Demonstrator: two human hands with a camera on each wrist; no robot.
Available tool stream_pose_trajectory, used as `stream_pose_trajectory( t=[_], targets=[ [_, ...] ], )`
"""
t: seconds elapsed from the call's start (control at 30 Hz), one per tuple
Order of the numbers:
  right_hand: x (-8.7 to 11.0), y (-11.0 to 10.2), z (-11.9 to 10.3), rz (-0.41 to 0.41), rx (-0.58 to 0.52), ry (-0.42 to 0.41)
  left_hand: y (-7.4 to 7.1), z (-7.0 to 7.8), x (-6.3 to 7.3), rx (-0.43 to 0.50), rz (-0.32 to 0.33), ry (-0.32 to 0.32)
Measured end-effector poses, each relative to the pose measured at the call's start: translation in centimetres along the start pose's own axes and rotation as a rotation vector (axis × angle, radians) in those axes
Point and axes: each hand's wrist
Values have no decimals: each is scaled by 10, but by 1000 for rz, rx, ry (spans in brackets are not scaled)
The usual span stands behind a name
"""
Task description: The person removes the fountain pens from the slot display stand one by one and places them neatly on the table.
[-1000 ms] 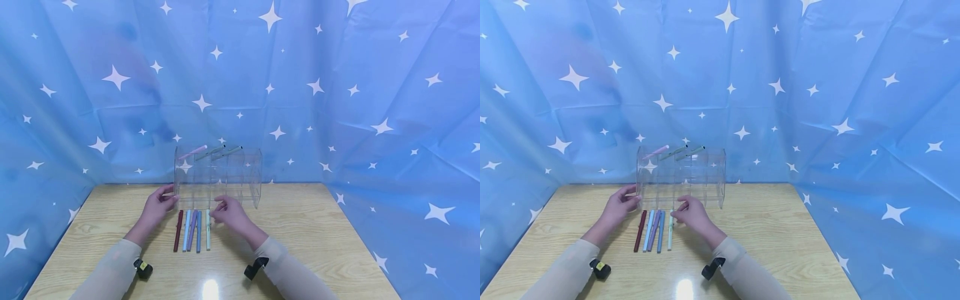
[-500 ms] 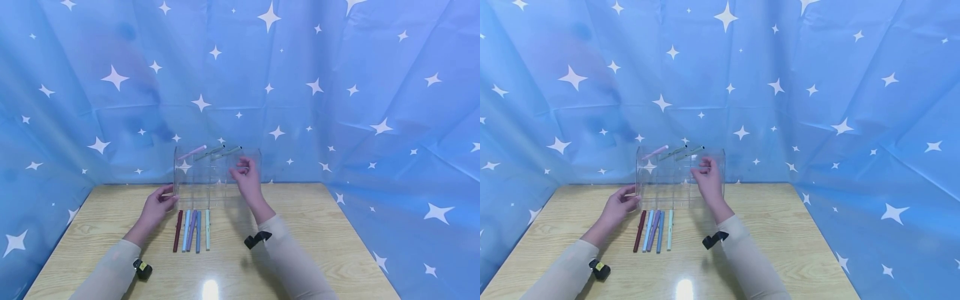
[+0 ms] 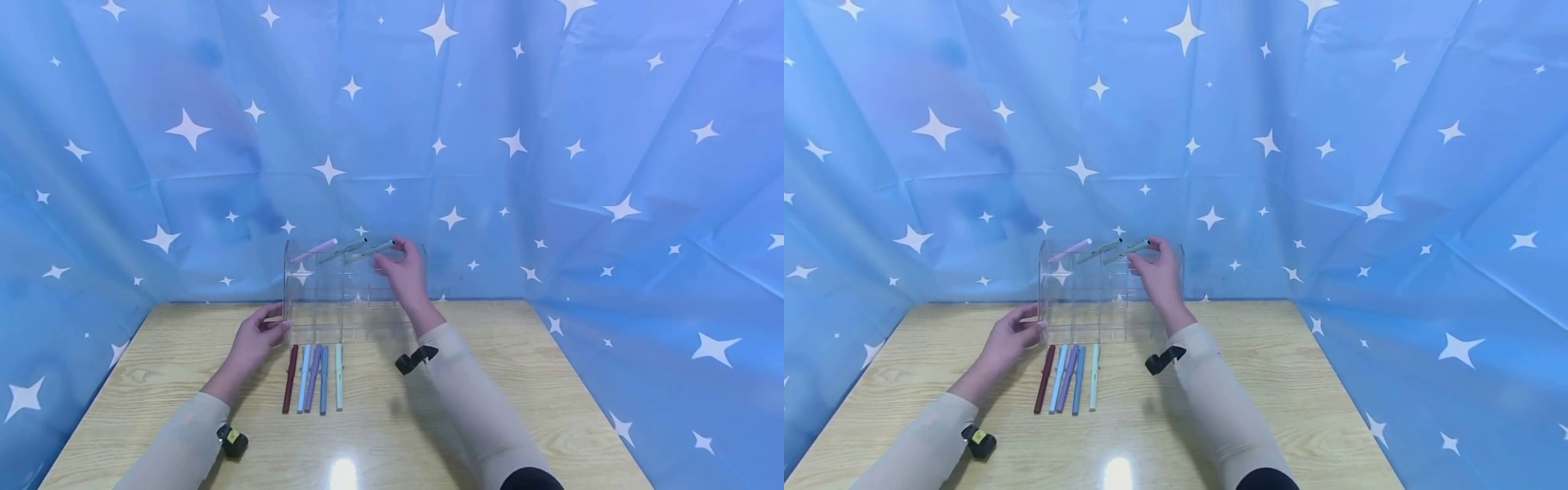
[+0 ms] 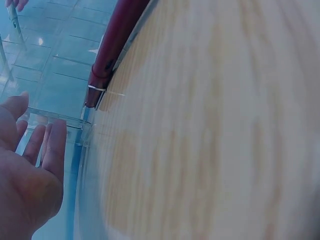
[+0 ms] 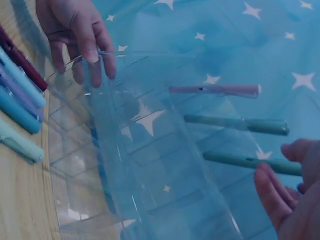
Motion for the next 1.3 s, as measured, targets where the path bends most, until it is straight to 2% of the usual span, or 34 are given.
stream_pose_trajectory(
  t=[0.17, 0.4, 0.67, 0.83, 1.03, 1.3],
  targets=[
    [-8, 3, 3, -105, -19, 34, 0, 0, 1, -3, 3, 8],
    [-12, 2, 9, -183, 1, 30, 1, 2, 2, 6, 4, 22],
    [-19, 3, 10, -273, 89, 11, 1, 3, 4, 1, 2, 14],
    [-22, 7, 8, -332, 140, 32, 1, 3, 4, 2, 0, 8],
    [-24, 10, 6, -342, 157, 24, 0, 0, 1, 10, -8, 10],
    [-24, 13, 9, -274, 97, 53, 0, -1, 1, 19, -16, 12]
  ],
)
Point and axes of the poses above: each hand's wrist, its own x-axis away from the middle knuckle, its own y-axis out of the palm, z = x × y, and after that the axes turned 13 degrees about -y, right-handed
